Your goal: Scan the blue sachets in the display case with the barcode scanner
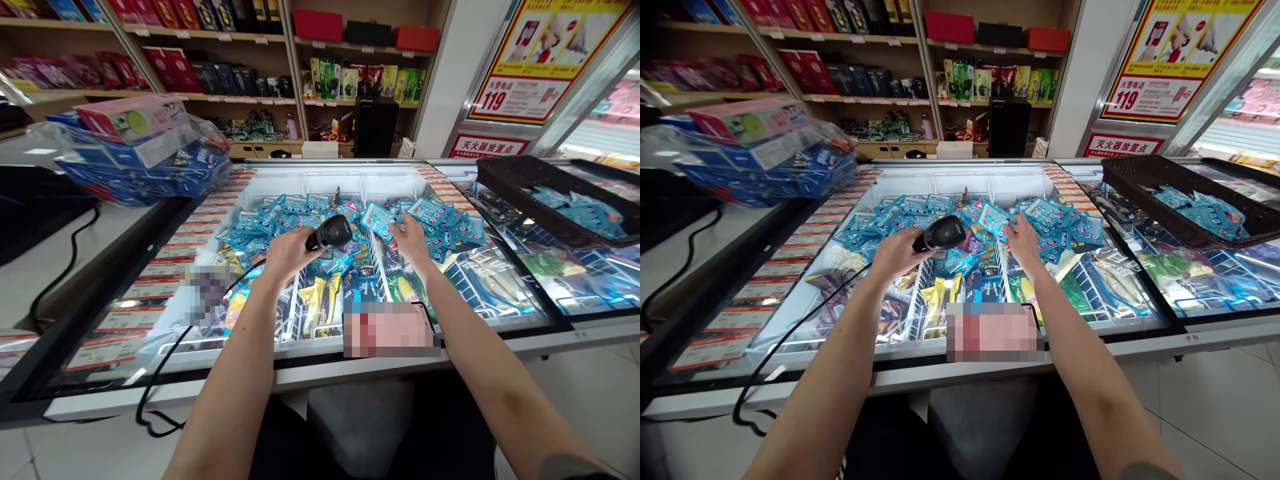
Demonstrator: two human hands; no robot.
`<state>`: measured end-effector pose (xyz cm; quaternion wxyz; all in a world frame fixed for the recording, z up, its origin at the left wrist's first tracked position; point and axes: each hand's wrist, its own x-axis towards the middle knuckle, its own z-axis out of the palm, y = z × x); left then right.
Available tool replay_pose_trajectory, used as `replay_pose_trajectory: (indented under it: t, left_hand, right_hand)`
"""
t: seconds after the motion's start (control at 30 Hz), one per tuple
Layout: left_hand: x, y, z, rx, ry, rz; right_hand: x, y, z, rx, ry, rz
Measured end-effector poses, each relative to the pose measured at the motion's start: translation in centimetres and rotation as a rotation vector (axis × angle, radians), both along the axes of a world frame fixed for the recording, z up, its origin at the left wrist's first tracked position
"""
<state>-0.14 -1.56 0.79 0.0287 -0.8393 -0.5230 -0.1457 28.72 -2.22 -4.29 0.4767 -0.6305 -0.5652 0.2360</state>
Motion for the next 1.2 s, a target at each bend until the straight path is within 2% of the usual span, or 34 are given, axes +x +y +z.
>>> replay_pose_trajectory:
  t: [0.4, 0.6, 1.2]
  left_hand:
    - [1.0, -0.2, -0.1, -0.011, -0.083, 0.009]
    - [1.0, -0.1, -0.2, -0.017, -0.091, -0.004]
    - [1.0, 0.2, -0.8, 0.000, -0.038, -0.060]
  right_hand:
    - [0.8, 1.0, -1.1, -0.005, -0.045, -0.026]
    - [0.8, 1.0, -1.1, 0.024, -0.129, -0.022]
    - [0.7, 1.1, -1.3, 0.024, -0.160, -0.036]
